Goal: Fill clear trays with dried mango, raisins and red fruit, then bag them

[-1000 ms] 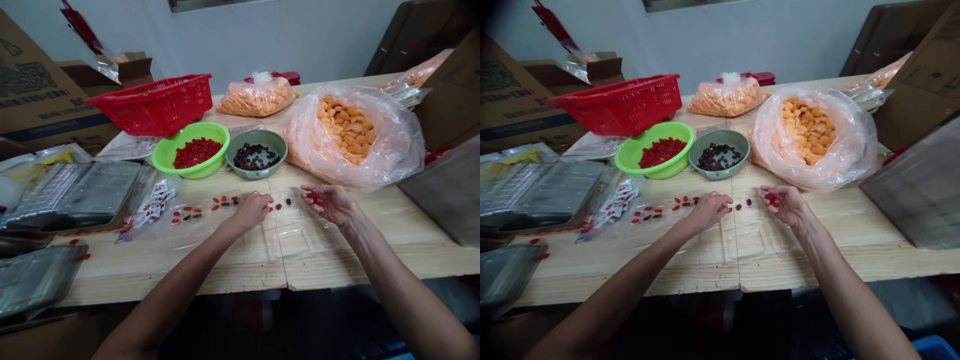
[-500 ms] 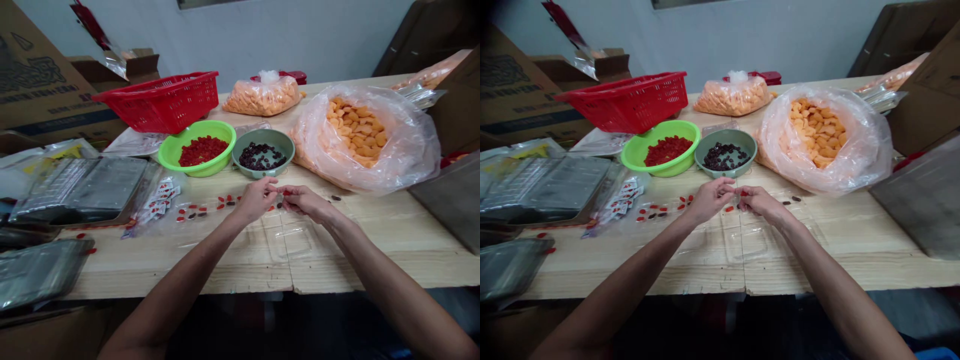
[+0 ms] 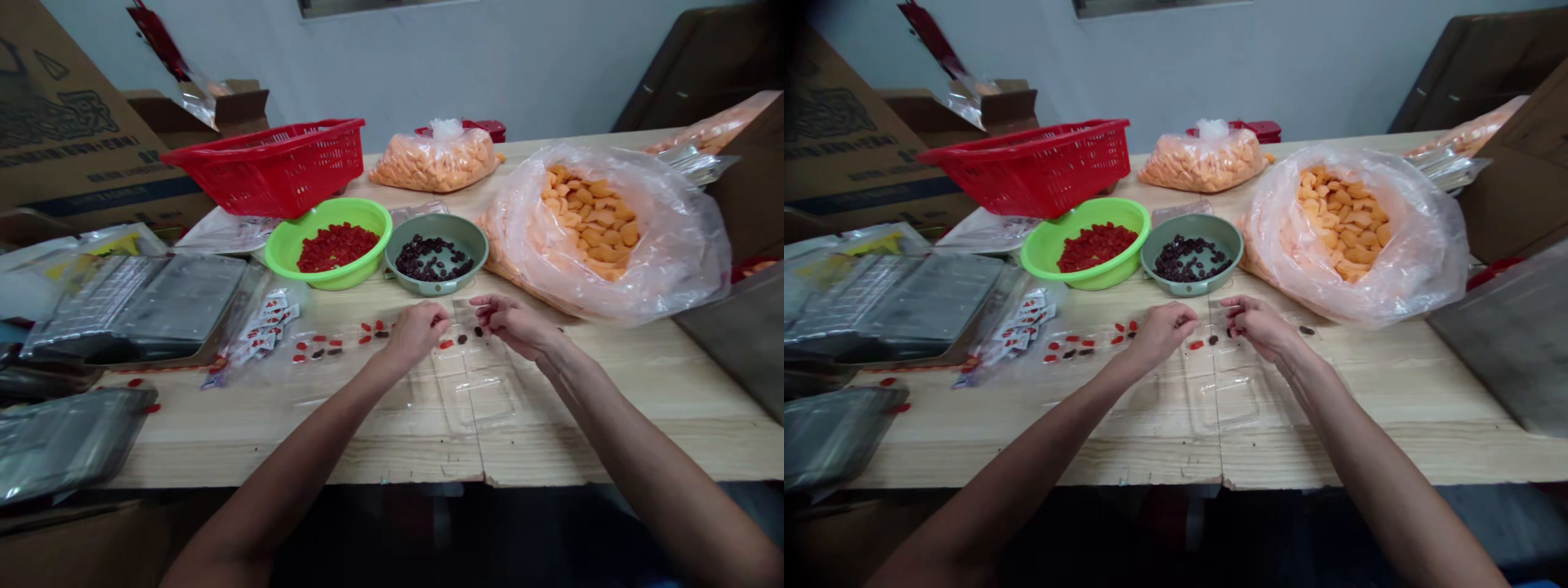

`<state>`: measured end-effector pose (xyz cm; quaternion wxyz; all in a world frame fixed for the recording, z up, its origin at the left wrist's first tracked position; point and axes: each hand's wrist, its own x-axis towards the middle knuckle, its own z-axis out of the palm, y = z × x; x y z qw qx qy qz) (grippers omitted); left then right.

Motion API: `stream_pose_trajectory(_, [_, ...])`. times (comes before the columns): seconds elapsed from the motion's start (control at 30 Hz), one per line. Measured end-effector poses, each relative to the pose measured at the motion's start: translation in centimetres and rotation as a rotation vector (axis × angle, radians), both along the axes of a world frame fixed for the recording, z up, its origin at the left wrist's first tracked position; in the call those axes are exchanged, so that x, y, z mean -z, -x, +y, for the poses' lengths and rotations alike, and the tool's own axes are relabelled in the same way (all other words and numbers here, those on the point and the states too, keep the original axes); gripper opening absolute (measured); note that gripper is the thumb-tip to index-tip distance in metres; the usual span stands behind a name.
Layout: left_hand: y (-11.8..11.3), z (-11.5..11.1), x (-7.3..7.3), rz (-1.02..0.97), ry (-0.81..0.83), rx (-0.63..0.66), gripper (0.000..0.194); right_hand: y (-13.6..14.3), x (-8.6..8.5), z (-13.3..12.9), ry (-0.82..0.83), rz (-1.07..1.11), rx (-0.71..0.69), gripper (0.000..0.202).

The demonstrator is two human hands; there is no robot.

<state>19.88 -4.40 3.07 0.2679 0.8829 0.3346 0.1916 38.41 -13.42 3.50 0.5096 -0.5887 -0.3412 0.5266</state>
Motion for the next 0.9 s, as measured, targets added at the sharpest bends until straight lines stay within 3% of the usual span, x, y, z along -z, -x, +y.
stream_pose_trajectory(0.1, [0.0, -0.5, 0.9, 0.178, -0.137, 0.091, 0.017, -0.4, 0.6, 0.5, 0.051, -0.234, -0.008, 0.043])
stream_pose_trajectory(0.2, [-0.2, -0.8, 1.0, 0.296, -0.172, 0.108, 0.026, -0.1, 0.5, 1.1, -0.017, -0.595, -0.185, 0.045])
stream_pose_trajectory(0.33, [-0.3, -0.2, -0.4, 0.185, -0.116, -0.062, 0.027, 0.0, -0.3, 2.0, -0.174, -0.846, -0.447, 0.047])
stream_pose_trajectory(0.43, [-0.5, 0.6, -1.1, 0.110, -0.040, -0.148, 0.025, -0.7, -0.4, 2.4, -0.173, -0.837, -0.416, 0.054])
stream_pose_trajectory(0.57, [-0.8, 1.0, -1.2, 0.203, -0.013, -0.019, 0.025, -2.7, -0.2, 2.0, -0.073, -0.848, -0.263, 0.053])
stream_pose_trajectory(0.67, [-0.8, 0.7, -1.8, 0.314, -0.004, 0.016, 0.024, -3.6, -0.3, 1.3, 0.028, -1.030, -0.248, 0.043])
stream_pose_trajectory(0.77, [-0.6, 0.1, -2.8, 0.447, -0.049, -0.058, 0.019, -2.4, -0.4, 1.1, 0.043, -1.254, -0.344, 0.034])
stream_pose_trajectory(0.9, [-1.0, -0.7, -3.1, 0.613, -0.105, -0.127, 0.021, 1.8, -0.4, 1.5, 0.020, -1.409, -0.438, 0.026])
